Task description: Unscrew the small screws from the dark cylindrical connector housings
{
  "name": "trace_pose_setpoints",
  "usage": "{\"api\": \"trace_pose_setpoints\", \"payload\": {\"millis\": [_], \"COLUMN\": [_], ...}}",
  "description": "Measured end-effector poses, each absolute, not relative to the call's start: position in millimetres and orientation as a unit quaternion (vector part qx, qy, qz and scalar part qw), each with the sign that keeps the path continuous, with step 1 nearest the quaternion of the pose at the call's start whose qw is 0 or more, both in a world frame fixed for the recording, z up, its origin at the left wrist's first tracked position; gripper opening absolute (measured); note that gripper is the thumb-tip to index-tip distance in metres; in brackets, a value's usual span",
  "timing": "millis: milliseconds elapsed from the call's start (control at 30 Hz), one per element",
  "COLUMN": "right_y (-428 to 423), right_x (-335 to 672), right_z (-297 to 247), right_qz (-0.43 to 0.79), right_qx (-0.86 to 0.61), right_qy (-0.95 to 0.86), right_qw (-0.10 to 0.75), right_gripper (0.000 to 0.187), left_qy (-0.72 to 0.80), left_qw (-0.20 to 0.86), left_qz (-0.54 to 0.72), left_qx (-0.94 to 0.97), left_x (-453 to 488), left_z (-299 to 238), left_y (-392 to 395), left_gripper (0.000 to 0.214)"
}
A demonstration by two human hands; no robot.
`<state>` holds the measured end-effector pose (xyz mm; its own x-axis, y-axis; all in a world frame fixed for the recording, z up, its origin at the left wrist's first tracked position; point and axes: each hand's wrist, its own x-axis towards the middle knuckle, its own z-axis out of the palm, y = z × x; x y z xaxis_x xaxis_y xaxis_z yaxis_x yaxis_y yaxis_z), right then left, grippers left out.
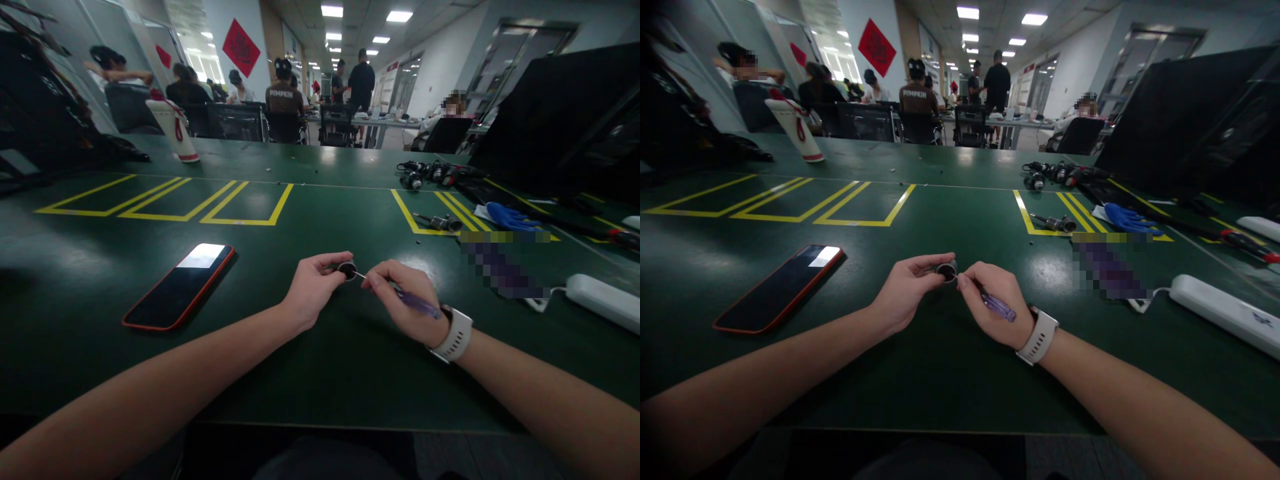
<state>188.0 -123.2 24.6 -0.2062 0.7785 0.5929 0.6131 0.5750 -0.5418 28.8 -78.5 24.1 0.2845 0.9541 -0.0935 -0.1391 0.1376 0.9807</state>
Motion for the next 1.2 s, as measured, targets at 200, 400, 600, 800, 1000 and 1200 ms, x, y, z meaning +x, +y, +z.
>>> {"api": "trace_pose_setpoints", "payload": {"millis": [200, 400, 600, 800, 1000, 1200], "right_y": [-124, -125, -126, -126, -128, -129], "right_x": [186, 183, 180, 179, 176, 176], "right_z": [25, 24, 22, 22, 25, 26], "right_qz": [0.003, -0.029, -0.073, -0.074, -0.092, -0.115], "right_qx": [-0.425, -0.421, -0.408, -0.389, -0.394, -0.391], "right_qy": [-0.809, -0.828, -0.841, -0.861, -0.859, -0.861], "right_qw": [0.406, 0.370, 0.348, 0.319, 0.314, 0.303], "right_gripper": [0.018, 0.017, 0.018, 0.017, 0.018, 0.018], "left_qy": [0.406, 0.402, 0.424, 0.418, 0.422, 0.414], "left_qw": [0.625, 0.619, 0.612, 0.613, 0.616, 0.610], "left_qz": [0.430, 0.443, 0.444, 0.450, 0.447, 0.450], "left_qx": [0.509, 0.509, 0.499, 0.497, 0.493, 0.504], "left_x": [28, 30, 31, 32, 31, 31], "left_z": [26, 27, 25, 25, 27, 26], "left_y": [-81, -82, -82, -81, -83, -83], "left_gripper": [0.038, 0.034, 0.030, 0.029, 0.027, 0.025]}}
